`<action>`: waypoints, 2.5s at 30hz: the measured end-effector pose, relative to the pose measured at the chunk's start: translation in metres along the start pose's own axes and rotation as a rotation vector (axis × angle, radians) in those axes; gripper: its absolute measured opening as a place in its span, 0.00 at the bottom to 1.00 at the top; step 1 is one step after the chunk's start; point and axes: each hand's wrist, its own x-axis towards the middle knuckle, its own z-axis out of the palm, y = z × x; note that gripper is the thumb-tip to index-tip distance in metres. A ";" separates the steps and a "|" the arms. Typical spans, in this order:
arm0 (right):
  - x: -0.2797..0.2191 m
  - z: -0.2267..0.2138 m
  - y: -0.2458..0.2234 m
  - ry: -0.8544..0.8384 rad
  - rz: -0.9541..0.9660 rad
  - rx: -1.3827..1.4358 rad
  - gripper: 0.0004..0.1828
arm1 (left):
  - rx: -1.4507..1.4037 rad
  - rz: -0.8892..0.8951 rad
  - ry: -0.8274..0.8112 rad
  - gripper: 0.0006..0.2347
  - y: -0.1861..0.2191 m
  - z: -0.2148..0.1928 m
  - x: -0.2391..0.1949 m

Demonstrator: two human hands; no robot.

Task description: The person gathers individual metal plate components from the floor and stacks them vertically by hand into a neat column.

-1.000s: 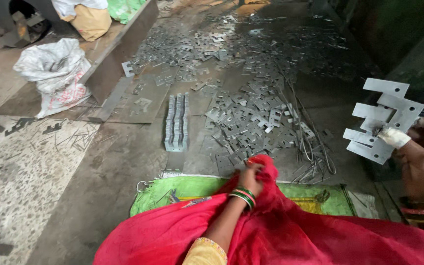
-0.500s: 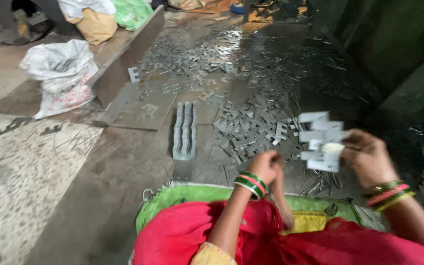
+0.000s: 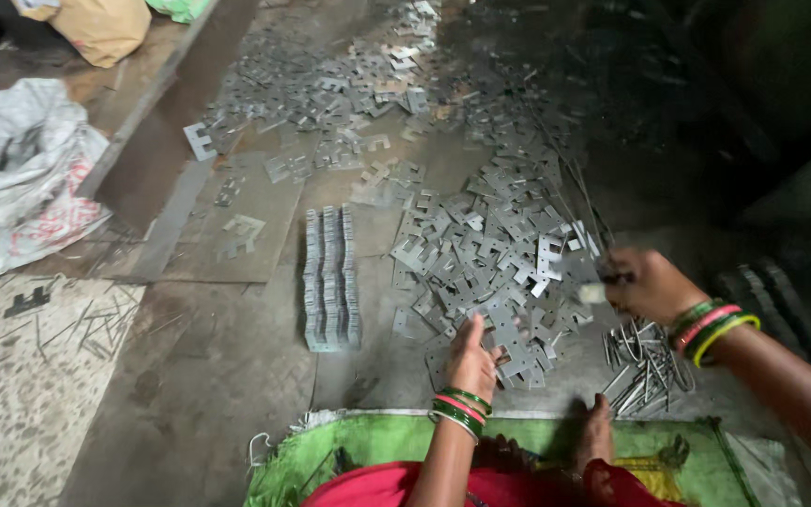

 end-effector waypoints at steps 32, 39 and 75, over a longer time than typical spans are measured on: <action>0.248 0.131 0.083 -0.083 -0.111 -0.514 0.19 | 0.057 -0.254 -0.018 0.19 0.031 -0.082 0.066; 0.165 0.141 0.055 0.122 -1.020 -0.548 0.08 | -0.165 -0.425 -0.014 0.29 0.044 -0.087 0.074; 0.214 0.269 0.006 -0.259 -0.500 -0.172 0.34 | -0.069 -0.174 0.467 0.27 0.052 -0.144 0.041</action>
